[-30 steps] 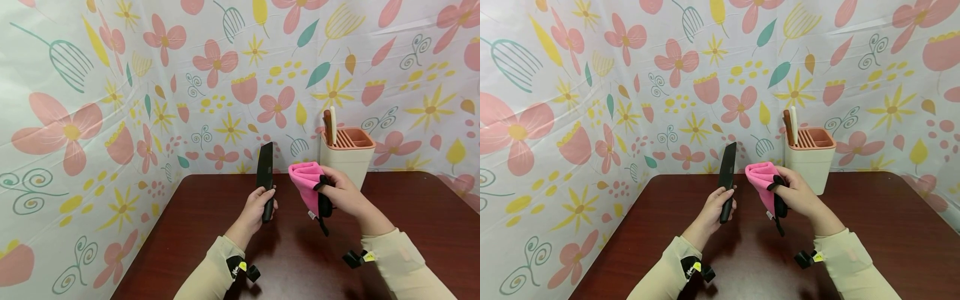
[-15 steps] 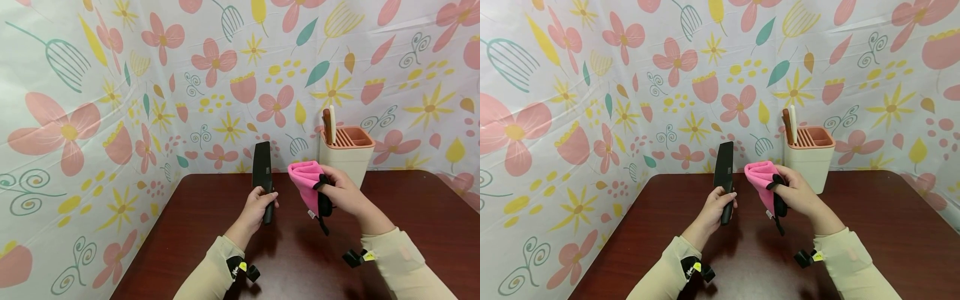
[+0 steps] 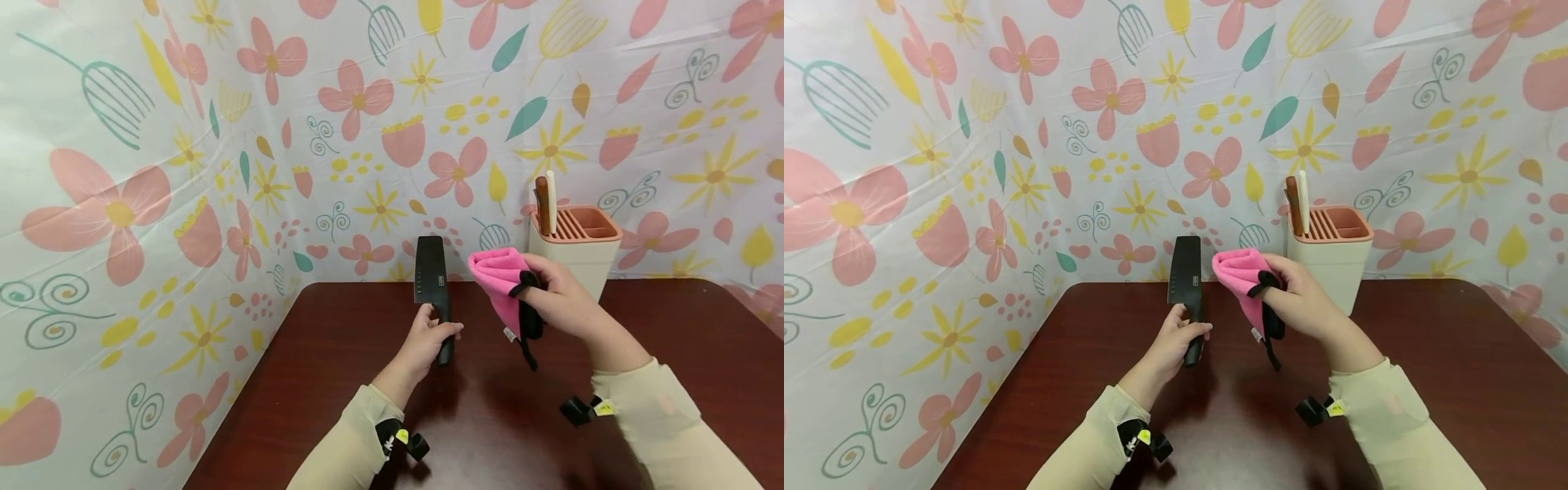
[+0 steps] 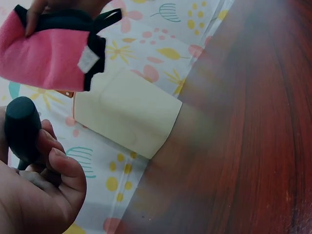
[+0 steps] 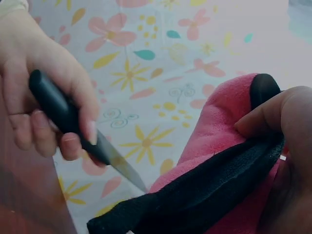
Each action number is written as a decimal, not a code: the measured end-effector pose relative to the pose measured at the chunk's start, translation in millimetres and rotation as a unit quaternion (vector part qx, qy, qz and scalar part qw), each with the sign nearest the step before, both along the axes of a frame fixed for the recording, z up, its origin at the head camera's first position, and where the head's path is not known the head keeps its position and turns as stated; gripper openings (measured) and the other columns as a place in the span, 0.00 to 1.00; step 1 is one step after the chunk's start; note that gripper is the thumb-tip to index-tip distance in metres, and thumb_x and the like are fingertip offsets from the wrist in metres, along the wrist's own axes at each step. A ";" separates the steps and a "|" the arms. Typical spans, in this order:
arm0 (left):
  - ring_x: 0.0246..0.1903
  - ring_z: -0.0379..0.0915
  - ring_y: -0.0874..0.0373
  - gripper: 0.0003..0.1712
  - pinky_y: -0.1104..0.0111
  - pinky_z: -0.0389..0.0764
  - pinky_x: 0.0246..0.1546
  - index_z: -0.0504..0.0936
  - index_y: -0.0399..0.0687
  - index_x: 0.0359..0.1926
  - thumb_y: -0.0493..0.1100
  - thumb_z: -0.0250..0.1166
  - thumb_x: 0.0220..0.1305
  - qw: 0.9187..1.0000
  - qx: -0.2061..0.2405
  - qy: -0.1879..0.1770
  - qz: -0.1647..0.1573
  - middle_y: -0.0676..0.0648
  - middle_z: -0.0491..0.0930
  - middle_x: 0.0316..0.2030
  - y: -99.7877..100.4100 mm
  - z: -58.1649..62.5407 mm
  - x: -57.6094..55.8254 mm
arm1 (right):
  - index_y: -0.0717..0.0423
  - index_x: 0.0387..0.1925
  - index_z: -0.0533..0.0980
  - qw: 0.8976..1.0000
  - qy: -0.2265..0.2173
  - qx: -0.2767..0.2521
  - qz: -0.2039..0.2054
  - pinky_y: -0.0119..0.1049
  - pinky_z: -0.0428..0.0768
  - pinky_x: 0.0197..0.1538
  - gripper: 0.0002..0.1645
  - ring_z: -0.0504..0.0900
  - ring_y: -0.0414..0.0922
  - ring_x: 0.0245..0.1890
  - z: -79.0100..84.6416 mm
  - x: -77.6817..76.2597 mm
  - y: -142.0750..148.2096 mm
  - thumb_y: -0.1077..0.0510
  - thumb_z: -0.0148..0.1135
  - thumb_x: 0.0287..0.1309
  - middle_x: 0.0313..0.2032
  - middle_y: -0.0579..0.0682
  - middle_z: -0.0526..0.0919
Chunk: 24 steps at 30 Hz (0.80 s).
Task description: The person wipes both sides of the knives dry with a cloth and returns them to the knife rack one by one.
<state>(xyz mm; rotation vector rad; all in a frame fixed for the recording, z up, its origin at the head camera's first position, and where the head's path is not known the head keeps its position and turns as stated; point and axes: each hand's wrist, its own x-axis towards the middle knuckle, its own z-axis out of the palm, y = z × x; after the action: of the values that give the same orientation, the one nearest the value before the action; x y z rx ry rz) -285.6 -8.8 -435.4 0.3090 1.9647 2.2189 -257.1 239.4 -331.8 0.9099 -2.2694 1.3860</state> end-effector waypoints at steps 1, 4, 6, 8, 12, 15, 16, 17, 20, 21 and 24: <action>0.34 0.81 0.60 0.20 0.68 0.74 0.43 0.67 0.48 0.54 0.37 0.66 0.65 1.000 0.002 0.000 -0.002 0.52 0.82 0.29 0.1 -0.1 0.0 | 0.59 0.58 0.78 1.000 0.000 0.009 -0.004 0.28 0.81 0.36 0.19 0.83 0.37 0.32 5.3 -2.0 -1.8 0.68 0.58 0.67 0.37 0.41 0.85; 0.35 0.81 0.61 0.21 0.67 0.75 0.44 0.67 0.49 0.54 0.37 0.65 0.65 1.000 0.010 0.002 -0.008 0.53 0.83 0.30 0.6 0.7 0.7 | 0.56 0.56 0.79 0.999 -0.004 0.040 -0.030 0.31 0.79 0.34 0.16 0.81 0.40 0.30 23.9 -11.0 -8.1 0.65 0.59 0.68 0.34 0.48 0.84; 0.35 0.81 0.62 0.20 0.68 0.74 0.45 0.66 0.49 0.53 0.36 0.65 0.65 1.000 0.018 0.005 -0.014 0.54 0.83 0.30 1.3 1.5 1.8 | 0.52 0.57 0.80 0.995 -0.005 0.073 -0.065 0.33 0.77 0.36 0.18 0.80 0.41 0.30 36.4 -18.7 -12.7 0.62 0.59 0.68 0.34 0.50 0.84; 0.36 0.81 0.62 0.20 0.69 0.74 0.44 0.66 0.50 0.53 0.35 0.63 0.66 0.999 0.024 0.006 -0.025 0.55 0.83 0.30 2.1 2.4 3.6 | 0.50 0.58 0.80 0.989 -0.002 0.111 -0.096 0.36 0.74 0.37 0.20 0.78 0.43 0.30 47.9 -29.4 -18.0 0.60 0.58 0.66 0.33 0.51 0.83; 0.37 0.79 0.63 0.20 0.70 0.74 0.39 0.65 0.49 0.55 0.34 0.61 0.66 0.998 0.035 0.010 -0.052 0.56 0.83 0.30 3.5 5.7 8.0 | 0.49 0.56 0.79 0.977 -0.002 0.175 -0.124 0.41 0.73 0.39 0.18 0.78 0.48 0.31 62.8 -58.2 -30.8 0.59 0.58 0.65 0.33 0.53 0.83; 0.33 0.76 0.62 0.23 0.70 0.74 0.35 0.65 0.48 0.58 0.34 0.61 0.66 0.997 0.040 0.014 -0.069 0.54 0.82 0.31 4.6 8.7 11.3 | 0.51 0.54 0.78 0.968 0.002 0.218 -0.128 0.44 0.74 0.42 0.17 0.79 0.51 0.35 64.4 -82.9 -42.5 0.58 0.56 0.65 0.36 0.55 0.83; 0.31 0.76 0.61 0.23 0.70 0.74 0.34 0.65 0.48 0.58 0.34 0.62 0.65 0.996 0.042 0.014 -0.073 0.54 0.82 0.31 4.9 9.2 12.0 | 0.51 0.55 0.78 0.965 0.001 0.230 -0.130 0.45 0.73 0.43 0.18 0.78 0.52 0.37 63.1 -90.5 -46.6 0.59 0.55 0.64 0.39 0.55 0.84; 0.30 0.75 0.61 0.24 0.70 0.75 0.33 0.65 0.48 0.59 0.34 0.62 0.65 0.996 0.044 0.013 -0.077 0.54 0.82 0.31 5.3 10.0 13.0 | 0.52 0.55 0.77 0.961 0.000 0.243 -0.130 0.46 0.73 0.43 0.19 0.78 0.53 0.38 61.4 -97.1 -50.7 0.59 0.54 0.64 0.40 0.57 0.84; 0.26 0.73 0.61 0.25 0.71 0.75 0.30 0.65 0.48 0.60 0.33 0.62 0.64 0.995 0.049 0.011 -0.087 0.53 0.81 0.31 6.5 10.8 14.7 | 0.52 0.61 0.76 0.953 -0.004 0.269 -0.140 0.48 0.73 0.45 0.26 0.77 0.55 0.40 52.0 -112.0 -62.1 0.61 0.52 0.61 0.48 0.58 0.84; 0.25 0.72 0.60 0.25 0.71 0.75 0.29 0.65 0.48 0.60 0.33 0.62 0.64 0.994 0.052 0.008 -0.092 0.53 0.81 0.31 6.8 11.1 15.5 | 0.52 0.62 0.76 0.951 -0.007 0.273 -0.142 0.48 0.73 0.45 0.28 0.76 0.55 0.41 47.8 -115.8 -65.4 0.62 0.51 0.59 0.49 0.58 0.84; 0.24 0.71 0.61 0.25 0.71 0.75 0.28 0.64 0.47 0.60 0.33 0.61 0.64 0.993 0.054 0.008 -0.106 0.53 0.80 0.30 7.3 11.9 18.0 | 0.49 0.63 0.76 0.946 -0.011 0.284 -0.158 0.49 0.73 0.44 0.29 0.76 0.54 0.40 32.9 -124.7 -73.0 0.62 0.52 0.59 0.52 0.56 0.84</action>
<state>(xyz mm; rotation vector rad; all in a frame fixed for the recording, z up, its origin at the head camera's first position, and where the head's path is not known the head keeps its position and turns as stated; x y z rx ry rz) -267.6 -1.5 -423.5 0.5249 1.7326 2.1942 -381.8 166.4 -298.9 0.6306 -2.7371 0.6129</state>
